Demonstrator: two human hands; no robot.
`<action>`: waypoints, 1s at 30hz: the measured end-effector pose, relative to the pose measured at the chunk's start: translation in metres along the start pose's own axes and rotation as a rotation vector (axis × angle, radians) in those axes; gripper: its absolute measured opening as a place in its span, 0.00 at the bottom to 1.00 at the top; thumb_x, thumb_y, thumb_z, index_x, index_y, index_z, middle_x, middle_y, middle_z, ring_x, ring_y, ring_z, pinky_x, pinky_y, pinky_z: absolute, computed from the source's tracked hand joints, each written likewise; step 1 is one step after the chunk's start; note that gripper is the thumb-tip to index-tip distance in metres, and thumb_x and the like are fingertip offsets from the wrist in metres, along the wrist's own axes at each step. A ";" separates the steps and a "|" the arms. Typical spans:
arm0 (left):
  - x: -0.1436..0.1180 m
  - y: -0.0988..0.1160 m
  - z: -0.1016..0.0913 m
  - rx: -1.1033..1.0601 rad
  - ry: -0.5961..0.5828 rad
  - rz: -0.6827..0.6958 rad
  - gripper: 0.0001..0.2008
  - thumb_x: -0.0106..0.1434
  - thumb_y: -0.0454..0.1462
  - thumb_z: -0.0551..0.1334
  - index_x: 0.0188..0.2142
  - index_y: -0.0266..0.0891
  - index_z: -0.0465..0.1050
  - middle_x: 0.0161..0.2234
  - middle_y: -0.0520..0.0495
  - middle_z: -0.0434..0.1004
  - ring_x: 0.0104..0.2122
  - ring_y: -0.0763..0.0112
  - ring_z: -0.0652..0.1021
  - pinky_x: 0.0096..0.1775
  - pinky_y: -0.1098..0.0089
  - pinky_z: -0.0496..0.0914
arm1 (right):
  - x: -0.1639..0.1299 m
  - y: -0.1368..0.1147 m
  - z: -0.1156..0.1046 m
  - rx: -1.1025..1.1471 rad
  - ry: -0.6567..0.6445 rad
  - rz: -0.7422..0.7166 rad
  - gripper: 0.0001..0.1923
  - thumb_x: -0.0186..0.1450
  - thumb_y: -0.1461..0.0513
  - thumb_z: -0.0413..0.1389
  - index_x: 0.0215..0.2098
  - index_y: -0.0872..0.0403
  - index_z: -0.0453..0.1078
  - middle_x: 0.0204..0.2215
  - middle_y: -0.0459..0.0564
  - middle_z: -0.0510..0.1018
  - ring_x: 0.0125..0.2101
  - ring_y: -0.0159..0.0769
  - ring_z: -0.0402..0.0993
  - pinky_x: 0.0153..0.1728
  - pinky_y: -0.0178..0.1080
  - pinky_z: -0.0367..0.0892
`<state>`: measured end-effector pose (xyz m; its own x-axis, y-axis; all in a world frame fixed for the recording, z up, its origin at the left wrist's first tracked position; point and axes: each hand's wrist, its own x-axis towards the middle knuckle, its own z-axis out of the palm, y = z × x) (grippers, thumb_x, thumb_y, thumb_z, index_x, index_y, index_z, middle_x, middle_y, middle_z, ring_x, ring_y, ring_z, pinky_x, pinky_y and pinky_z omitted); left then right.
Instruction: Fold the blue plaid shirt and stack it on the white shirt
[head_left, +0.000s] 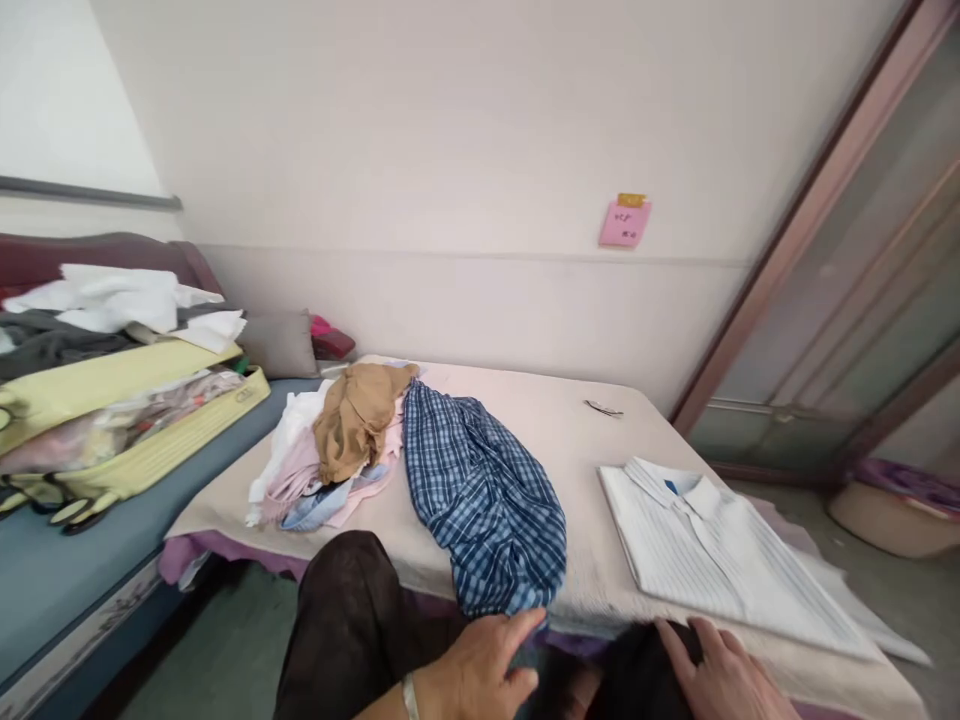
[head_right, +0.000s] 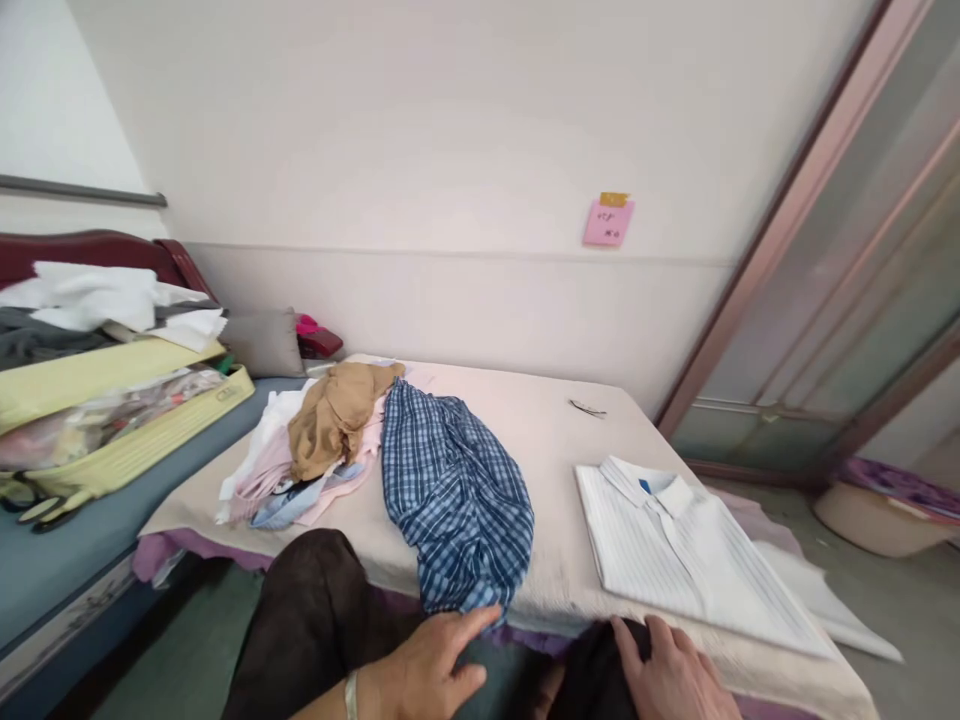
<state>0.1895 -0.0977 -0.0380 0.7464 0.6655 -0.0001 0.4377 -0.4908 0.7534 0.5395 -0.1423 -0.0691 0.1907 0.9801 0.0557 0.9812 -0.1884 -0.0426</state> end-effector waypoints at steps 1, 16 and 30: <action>-0.006 -0.007 0.008 0.026 -0.069 -0.002 0.37 0.62 0.36 0.61 0.71 0.41 0.59 0.64 0.37 0.71 0.61 0.50 0.74 0.62 0.55 0.68 | -0.002 -0.005 -0.004 0.006 -0.004 0.040 0.28 0.58 0.55 0.50 0.54 0.46 0.76 0.49 0.62 0.78 0.47 0.59 0.76 0.47 0.56 0.68; 0.001 -0.116 -0.095 0.233 0.299 -0.137 0.16 0.57 0.27 0.59 0.42 0.45 0.75 0.56 0.38 0.73 0.64 0.49 0.65 0.66 0.49 0.53 | -0.005 -0.022 -0.013 0.049 0.064 0.186 0.23 0.66 0.49 0.49 0.50 0.51 0.75 0.44 0.64 0.79 0.44 0.57 0.78 0.44 0.53 0.68; 0.029 -0.122 -0.105 -0.226 0.498 -0.128 0.08 0.52 0.29 0.68 0.27 0.46 0.77 0.50 0.40 0.81 0.60 0.47 0.71 0.69 0.50 0.51 | -0.023 -0.096 0.000 -0.058 0.332 -0.187 0.17 0.71 0.53 0.51 0.50 0.54 0.71 0.50 0.64 0.77 0.55 0.58 0.71 0.61 0.59 0.59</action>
<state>0.1048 0.0406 -0.0612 0.3436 0.9239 0.1686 0.3499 -0.2925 0.8900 0.4408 -0.1467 -0.0666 -0.0018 0.9261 0.3774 0.9983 -0.0205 0.0551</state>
